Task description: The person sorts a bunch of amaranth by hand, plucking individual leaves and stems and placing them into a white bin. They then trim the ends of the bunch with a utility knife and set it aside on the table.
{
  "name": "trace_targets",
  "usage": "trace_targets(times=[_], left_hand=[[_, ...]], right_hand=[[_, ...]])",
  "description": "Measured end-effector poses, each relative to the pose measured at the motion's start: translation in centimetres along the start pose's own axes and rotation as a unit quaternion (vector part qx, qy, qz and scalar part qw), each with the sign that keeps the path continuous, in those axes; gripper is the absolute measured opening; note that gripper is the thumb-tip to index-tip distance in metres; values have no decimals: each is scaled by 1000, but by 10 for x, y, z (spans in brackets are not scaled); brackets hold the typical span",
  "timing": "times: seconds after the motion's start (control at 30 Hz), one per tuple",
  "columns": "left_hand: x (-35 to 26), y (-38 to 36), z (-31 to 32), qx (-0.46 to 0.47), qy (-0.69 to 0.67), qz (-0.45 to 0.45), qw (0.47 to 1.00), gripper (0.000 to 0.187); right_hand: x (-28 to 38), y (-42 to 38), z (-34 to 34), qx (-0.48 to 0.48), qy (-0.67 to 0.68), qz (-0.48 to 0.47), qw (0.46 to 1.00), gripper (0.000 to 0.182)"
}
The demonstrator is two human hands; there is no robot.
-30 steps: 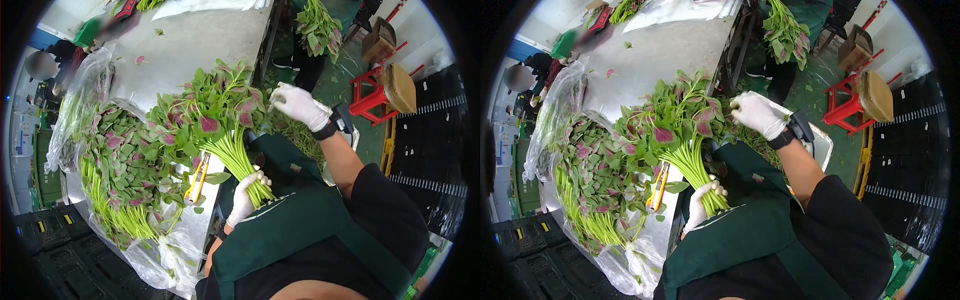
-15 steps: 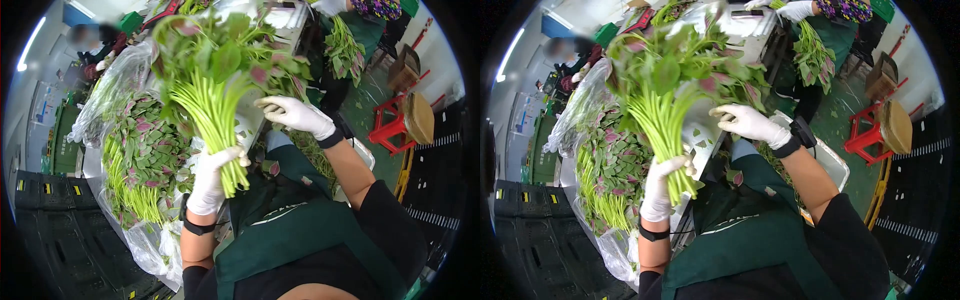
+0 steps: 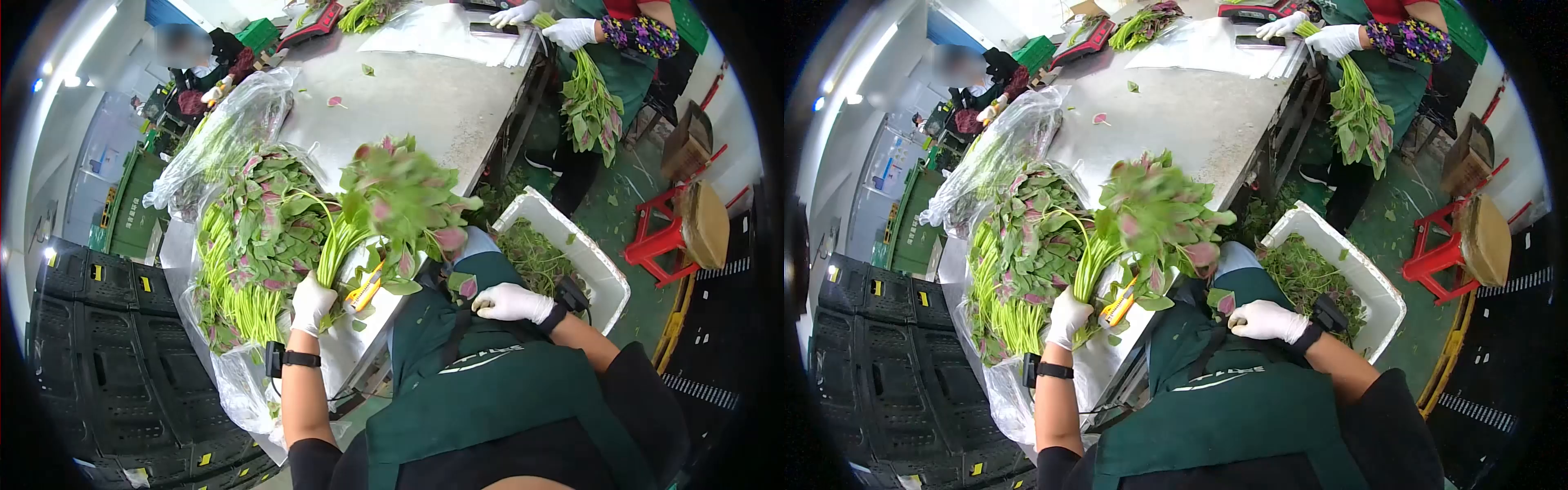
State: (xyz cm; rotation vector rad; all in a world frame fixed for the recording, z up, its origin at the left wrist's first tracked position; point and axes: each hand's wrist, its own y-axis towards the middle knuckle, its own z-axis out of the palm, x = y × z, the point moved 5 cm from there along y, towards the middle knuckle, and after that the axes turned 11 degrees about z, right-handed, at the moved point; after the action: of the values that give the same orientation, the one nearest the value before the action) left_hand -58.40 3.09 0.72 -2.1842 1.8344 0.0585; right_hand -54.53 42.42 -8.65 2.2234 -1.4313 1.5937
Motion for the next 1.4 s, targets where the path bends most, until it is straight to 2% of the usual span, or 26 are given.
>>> trace_targets(times=[0.2,0.33,0.43,0.5,0.57,0.7,0.8,0.9,0.93,1.03,1.07,1.17,1.23,1.27,1.4], left_hand=[[4,-4,5,-27,-22,10,999,39],[-3,-7,2,-51,-6,16,999,36],[-3,-9,3,-64,6,21,998,34],[2,-5,9,-69,6,35,997,34],[2,-7,8,-71,-2,37,997,34],[-2,-9,4,-64,-8,23,998,35],[-1,-7,6,-54,-15,13,998,34],[0,-8,7,-64,-8,8,998,34],[2,-7,9,-70,-6,9,997,34],[1,-7,9,-86,6,17,996,34],[2,-8,9,-88,2,10,996,35],[-3,-13,8,-94,8,-5,996,34],[-2,-13,10,-105,11,-7,994,34],[1,-11,13,-101,30,4,994,44],[6,-9,16,-90,33,4,995,46]], right_hand=[[8,8,16,-30,-92,4,995,28],[55,17,24,-18,-132,-10,991,24],[100,32,30,-72,-87,-138,984,22],[140,36,20,-111,-119,-182,970,21],[182,32,-9,-229,-169,-223,932,21],[207,33,-93,-423,-98,-203,878,18],[184,54,-119,-474,-198,-241,824,16],[166,76,-112,-449,-289,-183,826,17],[164,80,-111,-460,-288,-217,811,12],[153,89,-113,-497,-291,-201,792,8],[152,87,-115,-502,-291,-223,783,9],[148,87,-120,-494,-289,-203,794,13],[145,85,-121,-455,-245,-214,829,16],[144,86,-121,-434,-221,-219,845,18],[140,85,-117,-415,-240,-214,851,22]])
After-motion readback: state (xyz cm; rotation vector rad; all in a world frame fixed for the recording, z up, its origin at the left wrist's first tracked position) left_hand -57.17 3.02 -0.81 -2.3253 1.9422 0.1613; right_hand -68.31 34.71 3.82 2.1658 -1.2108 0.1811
